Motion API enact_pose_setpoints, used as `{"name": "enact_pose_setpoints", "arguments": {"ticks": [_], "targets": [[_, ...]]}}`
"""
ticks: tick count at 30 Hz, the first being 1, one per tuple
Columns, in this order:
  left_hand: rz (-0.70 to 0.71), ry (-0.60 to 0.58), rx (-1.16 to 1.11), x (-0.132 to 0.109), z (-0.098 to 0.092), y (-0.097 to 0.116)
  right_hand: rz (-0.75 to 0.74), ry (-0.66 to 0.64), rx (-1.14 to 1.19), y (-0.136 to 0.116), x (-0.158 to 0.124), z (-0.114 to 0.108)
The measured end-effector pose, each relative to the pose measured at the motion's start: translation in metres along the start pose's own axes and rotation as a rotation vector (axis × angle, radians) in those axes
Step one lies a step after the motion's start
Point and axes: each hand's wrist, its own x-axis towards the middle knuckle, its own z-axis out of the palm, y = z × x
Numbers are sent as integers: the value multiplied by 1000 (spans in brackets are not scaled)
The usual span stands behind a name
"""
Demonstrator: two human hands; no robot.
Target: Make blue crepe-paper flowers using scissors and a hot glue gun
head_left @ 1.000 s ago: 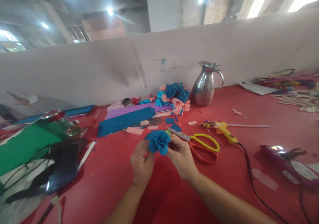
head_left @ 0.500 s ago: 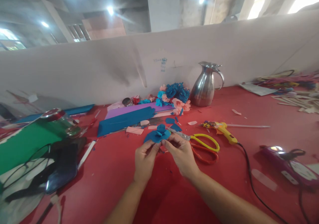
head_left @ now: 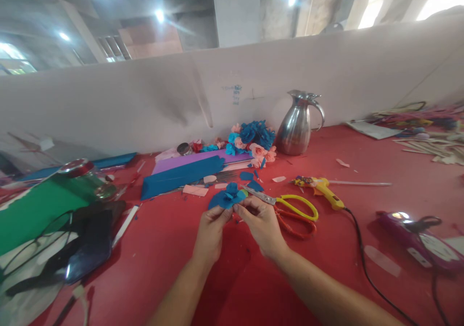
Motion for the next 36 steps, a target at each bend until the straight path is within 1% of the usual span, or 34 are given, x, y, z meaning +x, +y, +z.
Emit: {"name": "enact_pose_setpoints", "arguments": {"ticks": [2, 5, 7, 10, 14, 21, 24, 29, 32, 36], "targets": [[17, 12, -2, 1, -1, -1, -56, 5, -101, 0, 0, 0], [42, 65, 6, 2, -2, -2, -151, -4, -239, -2, -3, 1], [43, 85, -1, 3, -2, -2, -205, -35, -329, -4, -7, 3], [40, 66, -30, 3, -1, 0, -268, -99, -434, -4, -12, 5], [52, 55, -45, 3, -2, 0, -331, -140, -511, -1, -14, 5], [24, 108, 38, 1, -3, 2, -371, -192, -725, 3, -16, 4], [27, 116, 43, 1, -3, 3, -387, -194, -746, 4, -17, 3], [32, 112, 29, 0, -3, 1, -436, -132, -713, 1, -15, 2], [32, 125, 18, 0, -3, 1, -430, -117, -702, 1, -14, 2], [22, 131, -9, 1, -3, 2, -417, -131, -691, 4, -15, 2]]}}
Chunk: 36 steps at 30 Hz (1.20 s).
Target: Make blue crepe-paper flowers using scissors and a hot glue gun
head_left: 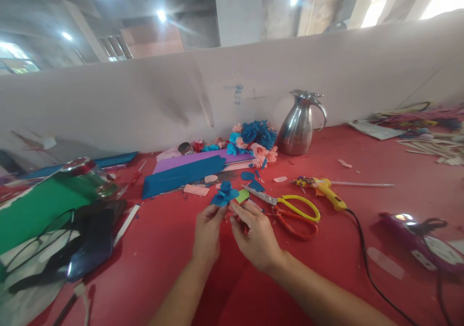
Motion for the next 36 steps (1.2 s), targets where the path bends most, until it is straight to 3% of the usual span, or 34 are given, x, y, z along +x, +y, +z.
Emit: {"name": "enact_pose_setpoints", "arguments": {"ticks": [23, 36], "targets": [[-56, -40, -52, 5, -2, -1, -47, -65, -139, 1, -1, -1], [-92, -4, -102, 5, -2, -1, -52, -143, -174, 3, -2, 0]]}}
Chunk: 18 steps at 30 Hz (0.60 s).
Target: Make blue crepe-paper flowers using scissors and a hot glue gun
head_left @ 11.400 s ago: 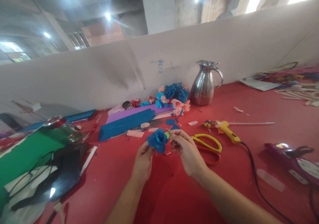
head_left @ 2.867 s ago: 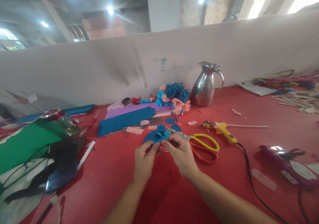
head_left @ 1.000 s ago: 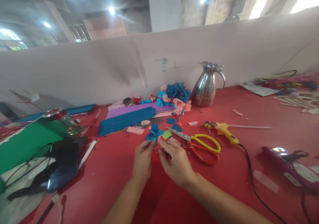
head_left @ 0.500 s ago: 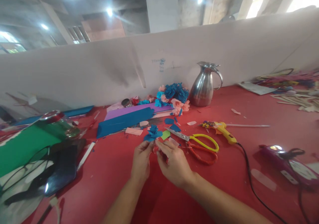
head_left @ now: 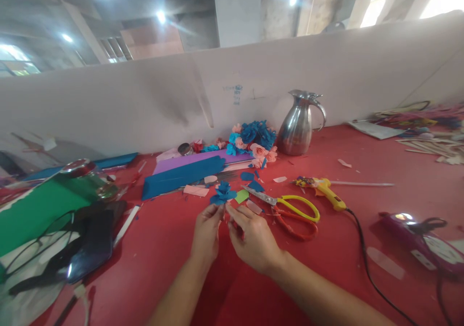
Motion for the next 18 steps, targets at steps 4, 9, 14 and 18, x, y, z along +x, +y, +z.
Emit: {"name": "enact_pose_setpoints", "arguments": {"ticks": [4, 9, 14, 18], "targets": [[-15, -18, -19, 0, 0, 0, -12, -23, -10, -1, 0, 0], [-9, -39, -9, 0, 2, 2, -19, -27, -45, -3, 1, -2], [-11, -25, -19, 1, 1, 2, -11, -33, -46, -1, 1, 0], [-6, -22, -9, 3, -1, 0, -6, -32, -68, 1, 0, 0]]}}
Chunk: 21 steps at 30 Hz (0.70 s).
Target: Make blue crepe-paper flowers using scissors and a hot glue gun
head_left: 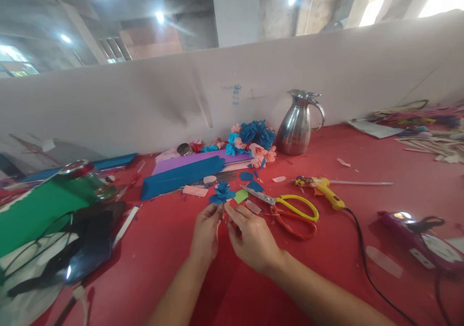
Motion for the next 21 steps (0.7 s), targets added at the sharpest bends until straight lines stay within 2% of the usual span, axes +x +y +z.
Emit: {"name": "enact_pose_setpoints", "arguments": {"ticks": [11, 21], "targets": [[-35, 45, -10, 2, 1, -1, 20, -60, -57, -2, 0, 0], [54, 14, 129, 2, -5, -3, 4, -19, -68, -1, 1, -2]]}}
